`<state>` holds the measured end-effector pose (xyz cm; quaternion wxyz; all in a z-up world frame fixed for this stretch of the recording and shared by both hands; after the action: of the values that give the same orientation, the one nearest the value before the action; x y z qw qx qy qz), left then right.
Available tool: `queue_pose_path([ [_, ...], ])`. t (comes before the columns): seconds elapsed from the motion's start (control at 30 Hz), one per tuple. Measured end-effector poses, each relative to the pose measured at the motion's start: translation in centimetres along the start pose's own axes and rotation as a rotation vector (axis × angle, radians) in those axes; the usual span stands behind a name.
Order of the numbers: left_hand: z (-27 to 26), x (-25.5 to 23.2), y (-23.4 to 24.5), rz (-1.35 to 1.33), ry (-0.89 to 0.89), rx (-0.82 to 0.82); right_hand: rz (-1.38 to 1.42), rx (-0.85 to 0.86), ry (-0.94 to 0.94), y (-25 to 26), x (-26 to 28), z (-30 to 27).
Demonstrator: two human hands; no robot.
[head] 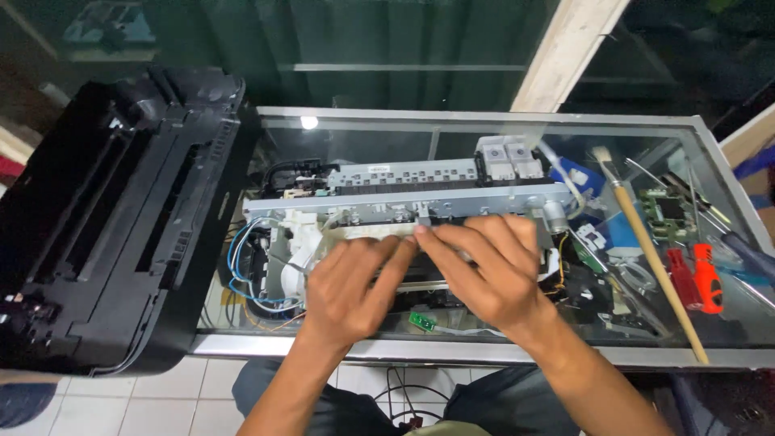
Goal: The person disassembles a printer on a glass table, using a brush to clean internal components and a screwdriver to remove screws. They remove a large internal assembly, flip it over, and then proceed to disconnect ribbon cables and remove smaller plastic parts.
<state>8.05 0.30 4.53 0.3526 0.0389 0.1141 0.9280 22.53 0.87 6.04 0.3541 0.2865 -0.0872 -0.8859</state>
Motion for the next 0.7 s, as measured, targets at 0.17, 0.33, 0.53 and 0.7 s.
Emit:
queue_pose_path([
  [0.17, 0.2, 3.2, -0.6, -0.265, 0.251, 0.336, 0.377, 0.097, -0.270, -0.8, -3.2, -0.4],
  [0.33, 4.3, 4.9, 0.7, -0.405, 0.560, 0.756, 0.724, 0.264, -0.456, -0.5, -5.7, -1.2],
  [0.53, 6.3, 4.5, 0.1, -0.418, 0.567, 0.863, 0.862, 0.225, -0.492, -1.7, -5.4, -1.3],
  [0.7, 5.4, 1.9, -1.3, -0.331, 0.371, 0.811, 0.823, 0.240, -0.445, -2.0, -4.9, -0.5],
])
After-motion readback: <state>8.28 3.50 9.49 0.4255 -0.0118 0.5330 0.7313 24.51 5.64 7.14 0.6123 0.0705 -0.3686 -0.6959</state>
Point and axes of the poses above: each hand's wrist, its own z-axis towards the middle knuckle, its own y-axis out of the back of the hand, x = y × z, the point moved 6 cm from there along z, towards the middle knuckle, and after that the axes turned 11 degrees about y, right-handed, at the moved point
